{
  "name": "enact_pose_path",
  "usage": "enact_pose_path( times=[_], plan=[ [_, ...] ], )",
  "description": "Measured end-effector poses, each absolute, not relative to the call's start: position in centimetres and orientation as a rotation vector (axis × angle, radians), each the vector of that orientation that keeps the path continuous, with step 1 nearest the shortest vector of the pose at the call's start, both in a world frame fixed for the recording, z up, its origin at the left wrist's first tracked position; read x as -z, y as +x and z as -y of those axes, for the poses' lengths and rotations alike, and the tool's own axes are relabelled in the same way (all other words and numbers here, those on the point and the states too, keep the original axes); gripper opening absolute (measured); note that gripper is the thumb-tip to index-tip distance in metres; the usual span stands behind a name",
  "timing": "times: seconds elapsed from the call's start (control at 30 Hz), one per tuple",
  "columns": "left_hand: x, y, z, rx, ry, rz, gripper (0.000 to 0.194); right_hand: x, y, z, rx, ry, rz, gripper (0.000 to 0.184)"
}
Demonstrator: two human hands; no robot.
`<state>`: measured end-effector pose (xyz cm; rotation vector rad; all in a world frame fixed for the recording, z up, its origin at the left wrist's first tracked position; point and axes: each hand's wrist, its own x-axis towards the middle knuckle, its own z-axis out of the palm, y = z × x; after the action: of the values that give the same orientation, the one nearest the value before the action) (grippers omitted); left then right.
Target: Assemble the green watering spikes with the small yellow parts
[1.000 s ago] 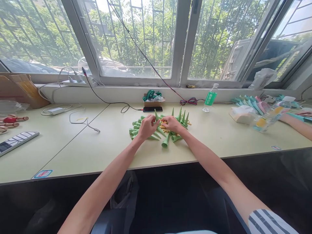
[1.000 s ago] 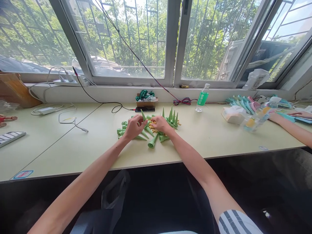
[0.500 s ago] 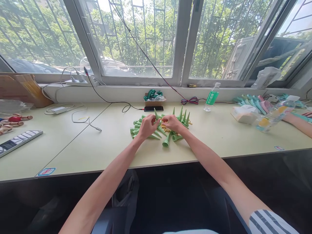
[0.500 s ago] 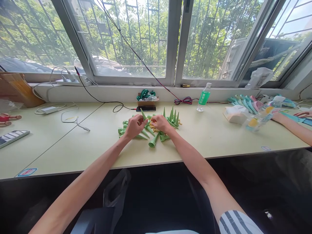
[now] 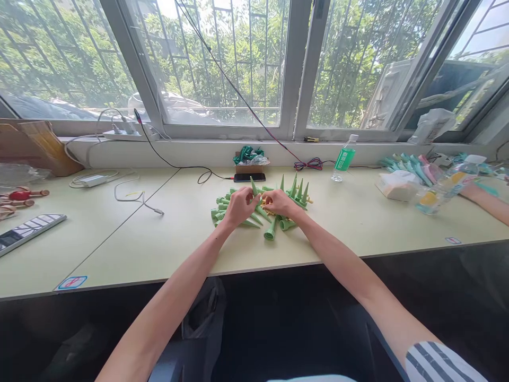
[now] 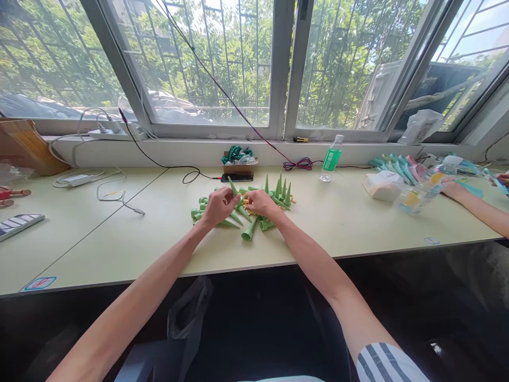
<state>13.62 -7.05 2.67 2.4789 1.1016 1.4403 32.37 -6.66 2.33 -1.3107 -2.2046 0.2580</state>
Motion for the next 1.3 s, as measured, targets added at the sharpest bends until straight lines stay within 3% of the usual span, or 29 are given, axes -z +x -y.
enact_pose_path(
  times=[1.1, 1.3],
  plan=[
    [-2.93, 13.74, 7.58, -1.044, 2.533, -1.162, 0.033, -2.3, 32.13, 6.56, -0.216, -1.394, 2.181, 0.016],
    [-2.61, 13.66, 7.31, -1.036, 2.532, -1.109, 0.02, -2.18, 32.24, 6.36, -0.118, -1.319, 2.139, 0.017]
  ],
)
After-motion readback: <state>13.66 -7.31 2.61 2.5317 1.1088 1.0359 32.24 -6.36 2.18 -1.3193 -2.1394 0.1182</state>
